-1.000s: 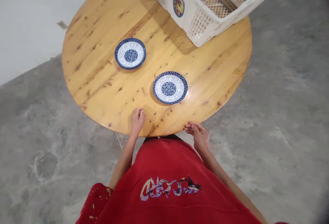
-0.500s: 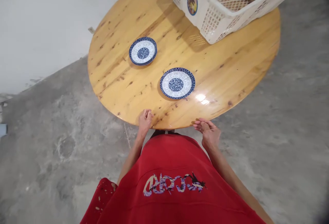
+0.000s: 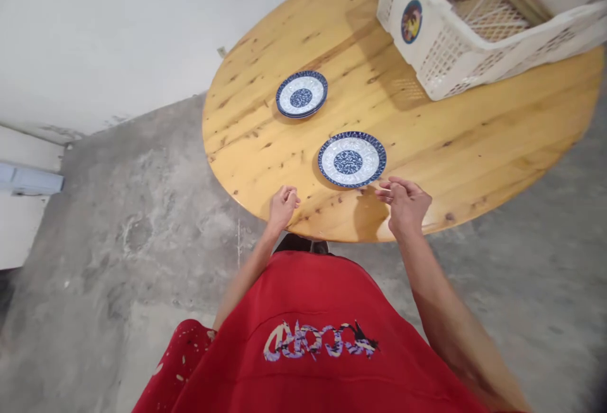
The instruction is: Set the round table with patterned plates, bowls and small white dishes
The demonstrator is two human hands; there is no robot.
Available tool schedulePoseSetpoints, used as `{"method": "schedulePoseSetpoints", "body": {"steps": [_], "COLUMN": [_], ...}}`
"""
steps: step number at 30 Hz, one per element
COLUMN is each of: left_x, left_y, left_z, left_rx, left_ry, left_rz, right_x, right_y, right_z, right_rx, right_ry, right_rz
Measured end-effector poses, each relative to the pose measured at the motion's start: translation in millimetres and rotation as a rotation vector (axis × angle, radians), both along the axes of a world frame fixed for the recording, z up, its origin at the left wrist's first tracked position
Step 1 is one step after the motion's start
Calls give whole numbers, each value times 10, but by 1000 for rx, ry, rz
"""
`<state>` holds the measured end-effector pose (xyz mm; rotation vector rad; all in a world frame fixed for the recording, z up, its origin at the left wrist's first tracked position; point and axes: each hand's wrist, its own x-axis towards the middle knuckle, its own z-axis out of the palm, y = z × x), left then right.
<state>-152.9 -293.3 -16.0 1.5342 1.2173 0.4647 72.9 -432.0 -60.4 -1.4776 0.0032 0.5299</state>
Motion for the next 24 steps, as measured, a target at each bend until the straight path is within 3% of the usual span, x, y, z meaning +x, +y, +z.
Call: {"method": "schedulePoseSetpoints", "body": {"steps": [7,10,13,19,24], "left_x": [177,244,321,571,841], "left_y": [210,573,1140,2495,3297], "left_z": [10,42,109,208,102], "left_rx": [27,49,136,360,371], "left_ry": [-19,-22,51,297,345], "left_rz": [-66,-64,-65,-130,-279], "right_x": [-27,-19,20,116,247], "right_y": [124,128,337,1429,2391], "right_z": [-15,67,200,400,286], "right_rx": [-72,-58,-66,-159,-315], "right_ry": [-38,-136,-153,-225,-168], "right_rz": [0,-18,25,115,77]}}
